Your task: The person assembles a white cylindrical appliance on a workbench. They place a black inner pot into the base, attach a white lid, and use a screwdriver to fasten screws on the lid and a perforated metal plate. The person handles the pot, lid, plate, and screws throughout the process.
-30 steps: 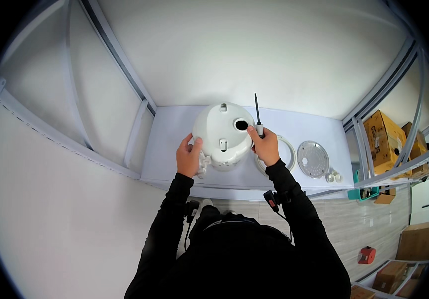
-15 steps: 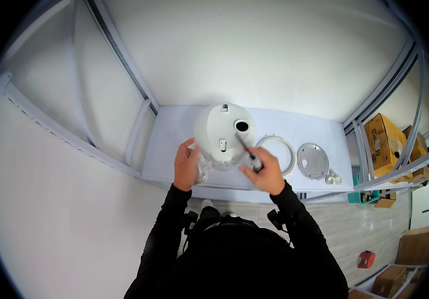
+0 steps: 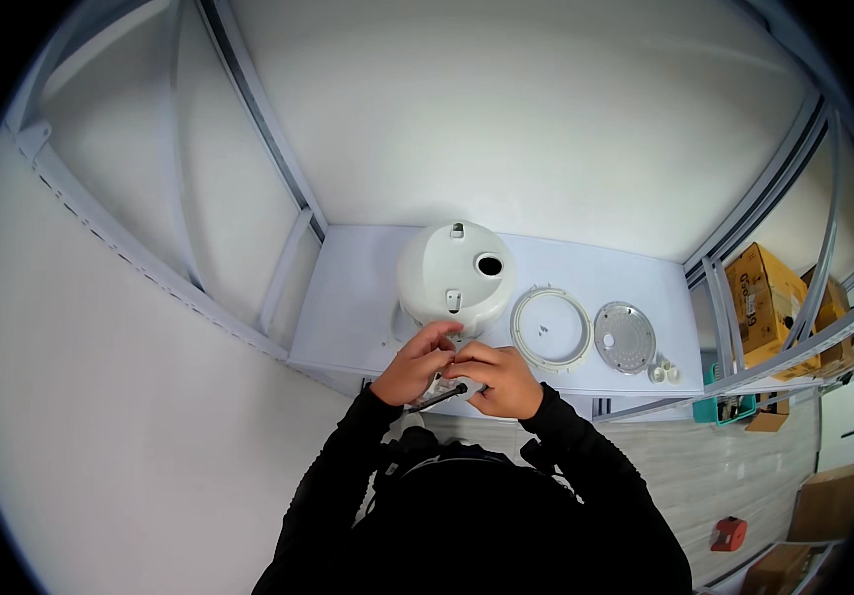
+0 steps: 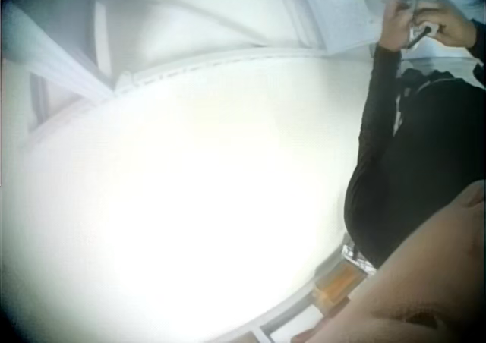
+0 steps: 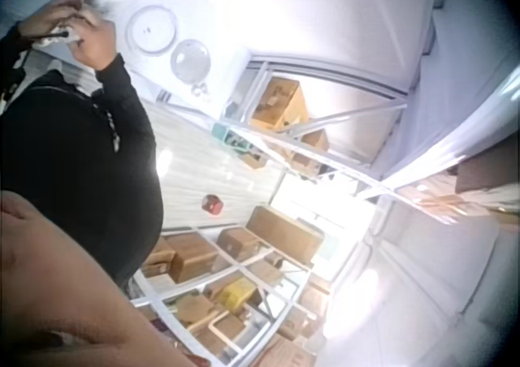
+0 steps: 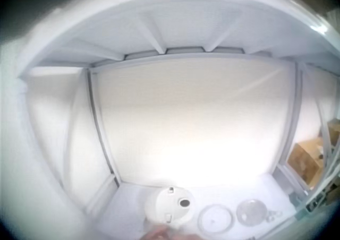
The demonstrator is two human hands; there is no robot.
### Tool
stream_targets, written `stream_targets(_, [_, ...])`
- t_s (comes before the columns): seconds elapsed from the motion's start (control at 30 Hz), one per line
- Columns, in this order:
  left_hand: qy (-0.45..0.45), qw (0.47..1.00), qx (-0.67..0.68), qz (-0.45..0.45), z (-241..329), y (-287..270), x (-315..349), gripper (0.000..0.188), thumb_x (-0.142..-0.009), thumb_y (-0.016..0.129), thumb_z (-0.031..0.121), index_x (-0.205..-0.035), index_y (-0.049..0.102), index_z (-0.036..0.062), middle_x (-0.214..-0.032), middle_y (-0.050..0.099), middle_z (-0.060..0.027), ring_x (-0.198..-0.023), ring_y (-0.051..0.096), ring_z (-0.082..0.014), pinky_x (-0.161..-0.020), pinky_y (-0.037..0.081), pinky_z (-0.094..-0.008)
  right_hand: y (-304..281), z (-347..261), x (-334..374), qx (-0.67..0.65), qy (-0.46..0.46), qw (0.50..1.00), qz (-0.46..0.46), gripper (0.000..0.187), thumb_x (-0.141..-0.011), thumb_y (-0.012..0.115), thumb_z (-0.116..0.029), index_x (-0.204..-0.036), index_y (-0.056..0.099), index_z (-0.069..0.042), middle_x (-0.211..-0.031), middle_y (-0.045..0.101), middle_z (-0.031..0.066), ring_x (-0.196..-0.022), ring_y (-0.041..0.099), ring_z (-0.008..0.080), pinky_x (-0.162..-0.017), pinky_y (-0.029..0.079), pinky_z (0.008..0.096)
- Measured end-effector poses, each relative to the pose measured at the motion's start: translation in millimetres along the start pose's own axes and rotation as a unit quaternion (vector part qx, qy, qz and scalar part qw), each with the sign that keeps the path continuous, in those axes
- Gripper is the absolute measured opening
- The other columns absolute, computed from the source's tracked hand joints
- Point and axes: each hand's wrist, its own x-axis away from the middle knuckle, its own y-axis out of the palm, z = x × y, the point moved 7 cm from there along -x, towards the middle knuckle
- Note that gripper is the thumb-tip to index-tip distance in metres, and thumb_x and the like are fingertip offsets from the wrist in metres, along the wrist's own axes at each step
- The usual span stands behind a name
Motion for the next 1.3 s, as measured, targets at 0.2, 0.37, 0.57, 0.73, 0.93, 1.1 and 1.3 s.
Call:
stream_targets(0.2, [-0.029, 0.999, 0.041, -0.006, -2.3, 12.8, 2.5, 0.044, -0.110, 0.046, 0.030, -0.146, 0.046, 0.0042, -0.111, 0.056, -0.0037, -0.101, 0.054, -0.0117, -0.090, 0.045, -0.0263, 2.1, -4.0, 6.7, 0.009, -0.007, 1.000, -0.028, 0.037, -0.063, 0.071, 0.001, -0.097, 0.071, -0.014, -0.103, 0.059, -0.0008, -0.074, 0.065, 0.0215, -0.061, 0.053, 0.0350])
stream_targets(0.37, [-0.013, 0.996, -0.085, 0.020, -10.0, -10.7, 2.1, 0.045, -0.110, 0.046, 0.037, -0.141, 0.051, 0.0054, -0.113, 0.056, -0.0030, -0.099, 0.054, -0.0116, -0.083, 0.047, -0.0269, 1.2, -2.8, 7.6, 0.003, 0.024, 0.999, -0.026, 0.037, -0.062, 0.070, 0.002, -0.096, 0.069, -0.013, -0.113, 0.063, -0.0007, -0.074, 0.066, 0.0254, -0.062, 0.053, 0.0359])
stream_targets(0.57, [0.035, 0.947, -0.247, 0.200, 26.3, -57.2, 21.2, 0.029, -0.092, 0.071, 0.017, -0.118, 0.065, 0.0061, -0.106, 0.065, -0.0034, -0.096, 0.058, -0.0152, -0.074, 0.050, -0.0308, -3.1, 30.8, 15.8, -0.003, 0.109, 0.993, 0.035, 0.019, -0.083, 0.077, -0.003, -0.098, 0.065, -0.004, -0.101, 0.071, 0.0112, -0.082, 0.071, 0.0327, -0.068, 0.056, 0.0370])
stream_targets(0.73, [0.247, 0.826, -0.453, 0.227, 47.5, -42.4, 23.0, 0.047, -0.076, 0.078, 0.011, -0.121, 0.064, 0.0077, -0.128, 0.063, -0.0114, -0.118, 0.058, -0.0322, -0.096, 0.048, -0.0423, 9.6, 65.5, 22.2, -0.021, 0.181, 0.979, 0.089, 0.029, -0.083, 0.084, -0.015, -0.102, 0.066, -0.002, -0.094, 0.070, 0.0159, -0.080, 0.069, 0.0381, -0.068, 0.054, 0.0391])
stream_targets(0.93, [0.259, 0.784, -0.526, 0.204, 39.2, -22.0, 10.1, 0.059, -0.074, 0.082, 0.019, -0.130, 0.064, 0.0110, -0.150, 0.053, -0.0123, -0.146, 0.039, -0.0392, -0.118, 0.031, -0.0565, 19.2, 80.2, 26.7, -0.065, 0.280, 0.951, 0.115, 0.027, -0.083, 0.087, -0.012, -0.098, 0.067, -0.002, -0.078, 0.070, 0.0089, -0.067, 0.059, 0.0128, -0.065, 0.051, 0.0296])
stream_targets(1.1, [0.256, 0.771, -0.554, 0.181, 35.0, -21.1, 2.6, 0.065, -0.075, 0.085, 0.028, -0.135, 0.063, 0.0123, -0.153, 0.051, -0.0110, -0.150, 0.035, -0.0386, -0.120, 0.027, -0.0610, 18.7, 76.7, 24.1, -0.069, 0.296, 0.944, 0.131, 0.030, -0.080, 0.089, -0.013, -0.097, 0.066, -0.002, -0.076, 0.069, 0.0079, -0.066, 0.059, 0.0114, -0.063, 0.051, 0.0285])
stream_targets(1.3, [0.268, 0.766, -0.561, 0.164, 32.8, -23.7, -1.6, 0.061, -0.077, 0.084, 0.028, -0.133, 0.064, 0.0122, -0.151, 0.052, -0.0103, -0.148, 0.037, -0.0389, -0.118, 0.032, -0.0573, 21.0, 80.4, 26.7, -0.083, 0.330, 0.930, 0.138, 0.032, -0.079, 0.089, -0.015, -0.096, 0.066, -0.002, -0.075, 0.068, 0.0085, -0.064, 0.061, 0.0158, -0.062, 0.051, 0.0311])
